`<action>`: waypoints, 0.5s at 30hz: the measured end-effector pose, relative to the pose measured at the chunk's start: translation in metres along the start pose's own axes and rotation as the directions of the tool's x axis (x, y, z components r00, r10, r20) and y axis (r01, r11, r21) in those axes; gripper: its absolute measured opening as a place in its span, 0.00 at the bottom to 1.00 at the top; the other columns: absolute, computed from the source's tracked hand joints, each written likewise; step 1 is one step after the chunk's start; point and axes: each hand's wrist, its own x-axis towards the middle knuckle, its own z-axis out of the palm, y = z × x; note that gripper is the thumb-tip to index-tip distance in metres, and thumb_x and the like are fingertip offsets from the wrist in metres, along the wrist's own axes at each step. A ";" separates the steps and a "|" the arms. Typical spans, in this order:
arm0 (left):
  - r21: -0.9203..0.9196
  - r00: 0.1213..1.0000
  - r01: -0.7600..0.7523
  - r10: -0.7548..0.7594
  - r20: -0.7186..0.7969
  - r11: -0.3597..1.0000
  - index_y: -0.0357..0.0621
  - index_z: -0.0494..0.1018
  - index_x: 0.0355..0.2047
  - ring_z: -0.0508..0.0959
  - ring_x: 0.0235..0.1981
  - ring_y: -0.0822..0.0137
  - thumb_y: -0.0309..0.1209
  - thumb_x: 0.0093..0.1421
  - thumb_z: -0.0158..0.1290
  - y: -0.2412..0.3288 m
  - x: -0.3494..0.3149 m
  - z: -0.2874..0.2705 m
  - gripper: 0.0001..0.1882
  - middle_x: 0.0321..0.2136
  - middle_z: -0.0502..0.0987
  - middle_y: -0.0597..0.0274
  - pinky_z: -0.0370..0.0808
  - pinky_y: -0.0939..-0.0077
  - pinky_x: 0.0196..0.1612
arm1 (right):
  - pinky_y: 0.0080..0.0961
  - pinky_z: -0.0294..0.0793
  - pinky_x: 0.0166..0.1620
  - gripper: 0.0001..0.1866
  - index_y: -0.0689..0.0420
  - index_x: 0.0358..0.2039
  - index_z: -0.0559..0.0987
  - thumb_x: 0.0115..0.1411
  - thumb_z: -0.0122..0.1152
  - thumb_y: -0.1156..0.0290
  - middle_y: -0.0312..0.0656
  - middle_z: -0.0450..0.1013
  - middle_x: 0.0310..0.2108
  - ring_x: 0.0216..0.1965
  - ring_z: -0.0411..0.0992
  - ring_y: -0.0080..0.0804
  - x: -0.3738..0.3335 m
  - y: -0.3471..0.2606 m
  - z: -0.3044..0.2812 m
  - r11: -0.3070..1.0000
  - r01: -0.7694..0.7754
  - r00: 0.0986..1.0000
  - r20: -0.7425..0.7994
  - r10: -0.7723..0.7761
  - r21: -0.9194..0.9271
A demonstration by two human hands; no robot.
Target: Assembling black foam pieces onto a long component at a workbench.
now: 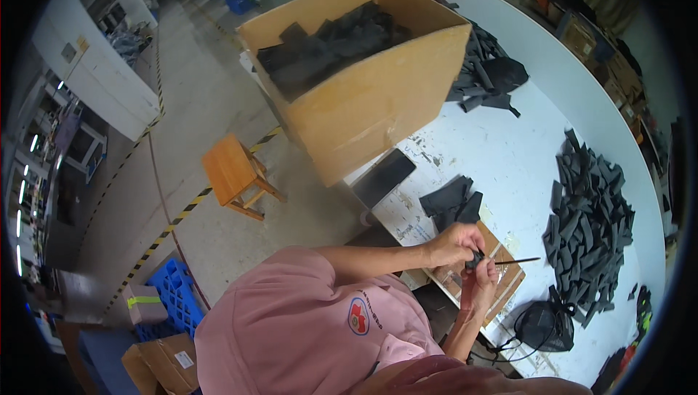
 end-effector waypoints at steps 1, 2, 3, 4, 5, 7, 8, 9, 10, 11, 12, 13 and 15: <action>-0.200 0.958 0.262 -0.230 0.169 0.944 0.36 0.64 0.33 0.71 0.20 0.74 0.16 0.44 0.43 0.007 -0.002 0.000 0.13 0.27 0.70 0.60 0.66 0.87 0.21 | 0.13 0.61 0.21 0.09 0.58 0.27 0.69 0.51 0.55 0.66 0.34 0.67 0.22 0.19 0.62 0.19 -0.003 -0.003 0.003 1.000 -0.004 1.000 0.014 0.004 0.001; -0.397 0.934 0.329 -0.234 0.271 0.857 0.37 0.63 0.37 0.66 0.14 0.80 0.16 0.43 0.43 0.017 -0.007 0.006 0.17 0.30 0.70 0.59 0.59 0.92 0.15 | 0.15 0.63 0.23 0.10 0.59 0.28 0.70 0.50 0.56 0.66 0.36 0.68 0.24 0.21 0.64 0.21 -0.010 -0.007 0.010 0.998 0.008 1.000 0.008 -0.008 0.057; -0.590 0.898 0.419 -0.216 0.384 0.690 0.37 0.62 0.39 0.61 0.12 0.83 0.15 0.43 0.43 0.018 -0.010 0.011 0.19 0.32 0.69 0.60 0.53 0.93 0.12 | 0.16 0.66 0.25 0.12 0.60 0.30 0.70 0.50 0.56 0.66 0.38 0.69 0.25 0.22 0.66 0.22 -0.013 -0.009 0.012 0.993 0.018 1.000 0.000 -0.018 0.114; -0.632 0.829 0.526 -0.177 0.530 0.569 0.37 0.62 0.40 0.62 0.13 0.82 0.15 0.43 0.44 0.024 -0.015 0.016 0.20 0.32 0.69 0.61 0.56 0.92 0.13 | 0.19 0.70 0.31 0.15 0.62 0.33 0.70 0.50 0.57 0.65 0.40 0.70 0.29 0.27 0.70 0.26 -0.015 -0.004 0.003 0.988 0.067 0.997 0.016 -0.070 0.136; -0.643 0.750 0.625 -0.109 0.653 0.443 0.37 0.61 0.41 0.64 0.15 0.80 0.15 0.43 0.44 0.031 -0.020 0.020 0.20 0.33 0.69 0.62 0.58 0.90 0.14 | 0.22 0.70 0.37 0.15 0.61 0.33 0.70 0.49 0.57 0.64 0.42 0.70 0.31 0.31 0.71 0.30 -0.018 -0.013 0.011 0.991 0.106 0.985 0.130 -0.116 0.081; -0.559 0.782 0.545 -0.138 0.607 0.625 0.38 0.63 0.38 0.65 0.15 0.78 0.16 0.44 0.45 0.048 -0.023 0.025 0.17 0.33 0.69 0.62 0.60 0.87 0.16 | 0.22 0.70 0.36 0.13 0.61 0.32 0.70 0.50 0.57 0.66 0.42 0.70 0.31 0.31 0.70 0.30 -0.024 -0.013 0.007 0.989 0.116 0.986 0.108 -0.125 0.088; -0.433 0.805 0.463 -0.162 0.571 0.773 0.38 0.65 0.36 0.65 0.16 0.76 0.17 0.45 0.45 0.052 -0.024 0.025 0.15 0.32 0.70 0.61 0.62 0.85 0.17 | 0.22 0.70 0.36 0.13 0.61 0.32 0.70 0.50 0.57 0.66 0.42 0.70 0.31 0.31 0.70 0.30 -0.024 -0.013 0.005 0.990 0.113 0.987 0.106 -0.122 0.088; -0.433 0.802 0.469 -0.165 0.574 0.770 0.38 0.65 0.36 0.65 0.16 0.76 0.17 0.45 0.45 0.044 -0.022 0.028 0.15 0.32 0.70 0.61 0.62 0.85 0.17 | 0.21 0.69 0.35 0.11 0.61 0.30 0.70 0.51 0.55 0.67 0.41 0.70 0.30 0.30 0.69 0.28 -0.024 -0.014 0.002 0.980 0.176 0.981 0.065 -0.182 0.091; -0.063 0.944 0.017 0.004 0.328 0.998 0.39 0.67 0.32 0.65 0.16 0.74 0.18 0.46 0.46 0.041 -0.018 0.037 0.10 0.31 0.69 0.61 0.62 0.82 0.18 | 0.20 0.68 0.34 0.08 0.60 0.29 0.70 0.52 0.54 0.69 0.40 0.69 0.30 0.29 0.68 0.26 -0.026 -0.017 -0.002 0.967 0.240 0.970 0.011 -0.242 0.086; 0.416 0.935 -0.352 0.300 0.189 0.838 0.39 0.69 0.28 0.65 0.15 0.72 0.20 0.47 0.47 0.040 -0.016 0.044 0.06 0.29 0.69 0.61 0.63 0.79 0.19 | 0.20 0.68 0.34 0.08 0.60 0.29 0.70 0.52 0.54 0.69 0.40 0.69 0.30 0.29 0.68 0.26 -0.029 -0.019 -0.005 0.966 0.246 0.969 -0.014 -0.246 0.081; 0.469 0.984 -0.179 0.159 0.083 0.865 0.39 0.69 0.22 0.66 0.17 0.70 0.23 0.48 0.49 0.038 -0.018 0.049 0.01 0.25 0.68 0.61 0.63 0.79 0.21 | 0.18 0.66 0.33 0.07 0.60 0.27 0.69 0.53 0.51 0.70 0.38 0.68 0.28 0.28 0.66 0.23 -0.029 -0.022 -0.006 0.921 0.338 0.933 -0.062 -0.355 -0.195; 0.502 0.948 -0.298 0.315 0.054 0.812 0.39 0.69 0.22 0.67 0.20 0.71 0.23 0.48 0.50 0.017 -0.012 0.052 0.02 0.21 0.66 0.63 0.64 0.80 0.22 | 0.16 0.64 0.32 0.06 0.60 0.26 0.69 0.54 0.49 0.71 0.36 0.67 0.27 0.27 0.64 0.21 -0.033 -0.026 -0.007 0.802 0.372 0.880 -0.095 -0.464 -0.468; 0.203 0.980 -0.200 0.198 0.028 0.959 0.41 0.68 0.24 0.66 0.21 0.78 0.24 0.50 0.49 0.011 -0.006 0.053 0.01 0.20 0.66 0.66 0.63 0.85 0.23 | 0.15 0.60 0.26 0.08 0.60 0.23 0.68 0.54 0.49 0.69 0.33 0.64 0.21 0.23 0.61 0.17 -0.036 -0.042 0.010 0.695 0.263 0.875 -0.138 -0.464 -0.669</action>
